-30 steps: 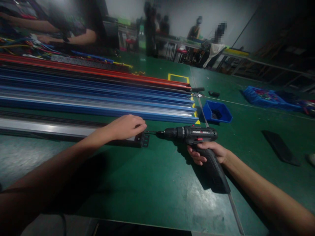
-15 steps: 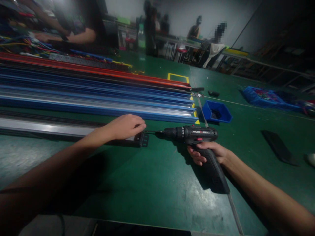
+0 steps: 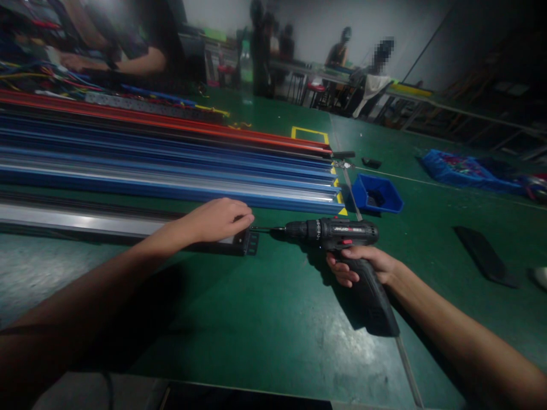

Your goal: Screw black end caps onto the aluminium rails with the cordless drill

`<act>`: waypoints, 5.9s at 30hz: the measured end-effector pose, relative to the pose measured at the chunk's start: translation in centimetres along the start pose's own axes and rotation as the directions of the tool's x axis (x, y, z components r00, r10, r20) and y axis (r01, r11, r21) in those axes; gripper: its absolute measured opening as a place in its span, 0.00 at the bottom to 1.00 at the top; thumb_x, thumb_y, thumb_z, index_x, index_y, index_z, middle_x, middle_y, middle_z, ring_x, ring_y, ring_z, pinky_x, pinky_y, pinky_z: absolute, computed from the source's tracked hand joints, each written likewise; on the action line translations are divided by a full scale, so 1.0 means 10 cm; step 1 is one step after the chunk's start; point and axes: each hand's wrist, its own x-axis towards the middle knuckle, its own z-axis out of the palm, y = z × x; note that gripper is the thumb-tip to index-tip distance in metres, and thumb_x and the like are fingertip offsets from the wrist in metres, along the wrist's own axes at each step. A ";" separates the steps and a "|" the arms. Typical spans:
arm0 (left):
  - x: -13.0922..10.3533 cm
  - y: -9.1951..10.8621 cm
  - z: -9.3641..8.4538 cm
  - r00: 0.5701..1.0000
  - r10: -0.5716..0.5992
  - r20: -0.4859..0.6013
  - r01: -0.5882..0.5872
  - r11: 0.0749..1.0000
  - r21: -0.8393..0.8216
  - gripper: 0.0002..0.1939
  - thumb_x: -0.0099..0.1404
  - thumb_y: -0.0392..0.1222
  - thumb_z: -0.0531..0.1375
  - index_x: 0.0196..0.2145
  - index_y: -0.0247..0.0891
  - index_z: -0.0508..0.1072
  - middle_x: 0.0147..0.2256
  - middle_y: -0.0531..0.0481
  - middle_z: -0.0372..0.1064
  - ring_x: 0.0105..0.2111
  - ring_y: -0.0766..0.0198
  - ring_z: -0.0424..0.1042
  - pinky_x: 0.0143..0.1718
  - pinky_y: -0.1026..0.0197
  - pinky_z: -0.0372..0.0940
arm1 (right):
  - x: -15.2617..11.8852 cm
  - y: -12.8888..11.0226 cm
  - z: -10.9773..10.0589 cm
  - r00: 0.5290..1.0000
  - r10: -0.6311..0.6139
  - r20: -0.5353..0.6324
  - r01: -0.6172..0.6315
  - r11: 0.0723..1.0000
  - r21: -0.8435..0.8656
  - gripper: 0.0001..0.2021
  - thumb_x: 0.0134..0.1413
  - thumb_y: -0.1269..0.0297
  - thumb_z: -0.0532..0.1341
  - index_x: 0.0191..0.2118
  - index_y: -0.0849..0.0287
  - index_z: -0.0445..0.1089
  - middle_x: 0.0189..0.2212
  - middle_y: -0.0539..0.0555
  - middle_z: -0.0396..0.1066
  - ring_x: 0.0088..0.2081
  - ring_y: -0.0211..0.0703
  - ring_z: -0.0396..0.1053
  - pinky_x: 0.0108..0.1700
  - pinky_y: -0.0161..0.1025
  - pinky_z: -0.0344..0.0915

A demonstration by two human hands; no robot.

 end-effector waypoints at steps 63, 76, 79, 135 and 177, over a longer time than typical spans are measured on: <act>0.00 0.00 0.00 1.000 0.004 -0.003 -0.004 1.000 0.015 0.22 0.75 0.49 0.48 0.29 0.39 0.73 0.29 0.49 0.72 0.30 0.62 0.69 0.33 0.59 0.57 | 0.00 0.02 -0.01 1.000 -0.013 -0.011 0.013 0.999 -0.037 0.15 0.65 0.61 0.65 0.47 0.71 0.72 0.30 0.50 0.67 0.25 0.31 0.65 0.37 0.36 0.70; 0.00 0.02 -0.01 1.000 0.007 -0.009 -0.007 1.000 0.005 0.23 0.75 0.49 0.48 0.29 0.38 0.74 0.30 0.49 0.73 0.29 0.62 0.69 0.32 0.59 0.57 | 0.00 0.01 0.01 1.000 -0.013 -0.017 0.012 0.999 -0.049 0.14 0.65 0.61 0.65 0.46 0.70 0.74 0.29 0.50 0.67 0.25 0.31 0.64 0.36 0.34 0.71; 0.00 0.02 -0.01 1.000 -0.002 -0.003 0.002 1.000 0.001 0.22 0.75 0.49 0.48 0.29 0.38 0.74 0.30 0.49 0.74 0.30 0.62 0.69 0.33 0.59 0.57 | 0.00 0.01 0.01 1.000 -0.014 -0.014 0.013 0.999 -0.051 0.14 0.65 0.62 0.65 0.46 0.70 0.74 0.29 0.50 0.67 0.25 0.31 0.64 0.36 0.34 0.71; 0.01 -0.02 0.01 1.000 0.017 0.001 -0.017 1.000 0.016 0.21 0.75 0.48 0.49 0.28 0.39 0.72 0.28 0.50 0.70 0.29 0.63 0.67 0.32 0.59 0.54 | -0.01 -0.01 0.04 0.999 0.001 -0.038 -0.002 1.000 -0.029 0.13 0.64 0.62 0.67 0.45 0.70 0.74 0.29 0.50 0.68 0.25 0.31 0.66 0.35 0.35 0.72; 0.01 -0.02 0.00 0.999 0.035 -0.018 -0.035 0.999 0.028 0.21 0.75 0.47 0.49 0.27 0.39 0.71 0.28 0.50 0.70 0.28 0.63 0.68 0.31 0.60 0.55 | 0.01 -0.01 0.02 1.000 0.007 -0.009 -0.007 1.000 -0.030 0.14 0.62 0.64 0.66 0.47 0.71 0.73 0.32 0.53 0.69 0.28 0.33 0.68 0.39 0.37 0.72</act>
